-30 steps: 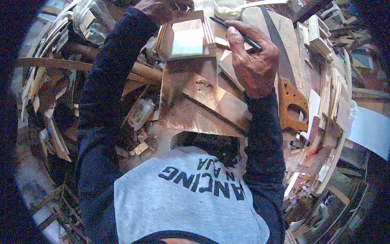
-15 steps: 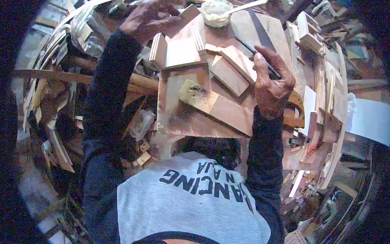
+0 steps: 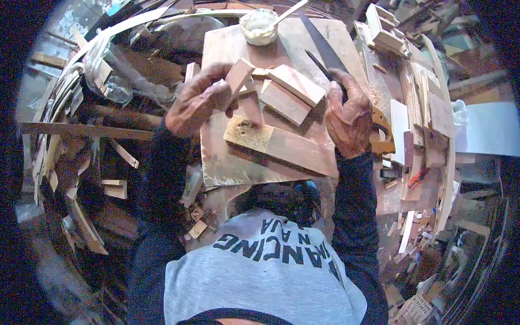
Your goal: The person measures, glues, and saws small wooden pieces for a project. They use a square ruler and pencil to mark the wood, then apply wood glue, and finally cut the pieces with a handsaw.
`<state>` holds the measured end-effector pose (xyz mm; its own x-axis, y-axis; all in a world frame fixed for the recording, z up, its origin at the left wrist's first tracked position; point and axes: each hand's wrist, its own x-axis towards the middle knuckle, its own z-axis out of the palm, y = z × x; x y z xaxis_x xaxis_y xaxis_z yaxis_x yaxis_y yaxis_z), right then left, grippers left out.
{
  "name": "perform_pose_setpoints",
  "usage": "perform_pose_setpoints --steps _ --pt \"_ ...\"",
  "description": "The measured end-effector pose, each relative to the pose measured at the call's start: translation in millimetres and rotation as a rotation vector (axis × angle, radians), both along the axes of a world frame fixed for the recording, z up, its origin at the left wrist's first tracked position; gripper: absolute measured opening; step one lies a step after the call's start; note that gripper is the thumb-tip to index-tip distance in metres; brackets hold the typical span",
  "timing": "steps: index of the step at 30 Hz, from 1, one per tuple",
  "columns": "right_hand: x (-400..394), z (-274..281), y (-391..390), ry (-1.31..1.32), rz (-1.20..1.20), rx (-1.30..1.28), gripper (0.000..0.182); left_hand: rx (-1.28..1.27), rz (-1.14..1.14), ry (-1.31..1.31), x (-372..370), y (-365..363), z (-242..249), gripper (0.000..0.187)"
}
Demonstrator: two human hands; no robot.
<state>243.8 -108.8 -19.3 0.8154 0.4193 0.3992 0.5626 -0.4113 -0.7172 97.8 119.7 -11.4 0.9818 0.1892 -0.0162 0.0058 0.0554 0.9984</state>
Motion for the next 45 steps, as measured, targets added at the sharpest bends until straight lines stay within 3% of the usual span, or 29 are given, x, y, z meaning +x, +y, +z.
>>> perform_pose_setpoints --steps 2,3,4,6,7,10,12,14,18,20,21,25,31,36,38,39,42,45 --pt "-11 14 -4 0.135 -0.009 0.1 0.024 0.079 -0.016 -0.029 -5 -18 -3 0.039" --pt "-16 16 -8 0.24 0.0 0.183 0.023 0.097 -0.016 0.085 -7 -26 0 0.038" --pt "-18 16 -17 0.318 0.008 0.241 0.023 0.21 0.004 -0.015 -11 -41 7 0.04" --pt "-20 17 -36 0.474 0.025 0.359 0.022 0.666 0.11 -0.235 -7 -51 -16 0.044" --pt "-25 22 -42 0.522 0.031 0.453 0.022 0.653 0.055 -0.125 -12 -57 -18 0.044" --pt "-34 28 -61 0.481 -0.025 0.583 0.021 0.853 -0.027 -0.106 -18 -76 -14 0.042" --pt "-37 31 -77 0.43 -0.123 0.615 0.022 0.816 -0.064 -0.184 -13 -87 -18 0.038" --pt "-29 21 -102 0.19 -0.197 0.511 0.015 0.823 -0.109 -0.235 -6 -98 -17 0.037" --pt "-21 17 -143 -0.016 -0.226 0.549 0.025 1.042 -0.078 -0.167 1 -125 -28 0.04" --pt "-32 31 -155 0.11 -0.246 0.532 0.026 1.133 -0.01 -0.198 3 -131 -40 0.04" --pt "-33 34 -162 0.244 -0.393 0.425 0.028 1.166 0.013 -0.226 4 -133 -41 0.04" --pt "-22 14 -190 0.021 -0.616 -0.066 0.026 1.164 0.02 -0.223 5 -144 -40 0.038" --pt "-3 -5 -223 0.119 -0.66 -0.464 0.025 1.176 0.098 -0.214 4 -156 -41 0.033" --pt "5 -43 -260 0.063 -0.766 -0.507 0.025 1.216 0.185 -0.204 9 -172 -41 0.031" --pt "7 -54 -270 0.026 -0.762 -0.465 0.025 1.237 0.204 -0.193 10 -176 -42 0.031" --pt "-1 -38 -259 0.153 -0.678 -0.382 0.024 1.216 0.234 -0.186 11 -179 -45 0.033" --pt "-6 -66 -259 -0.062 -0.301 -0.45 0.027 1.197 0.266 -0.192 8 -184 -48 0.036" --pt "-2 -89 -254 -0.068 -0.23 -0.552 0.035 1.191 0.268 -0.195 7 -185 -52 0.037"
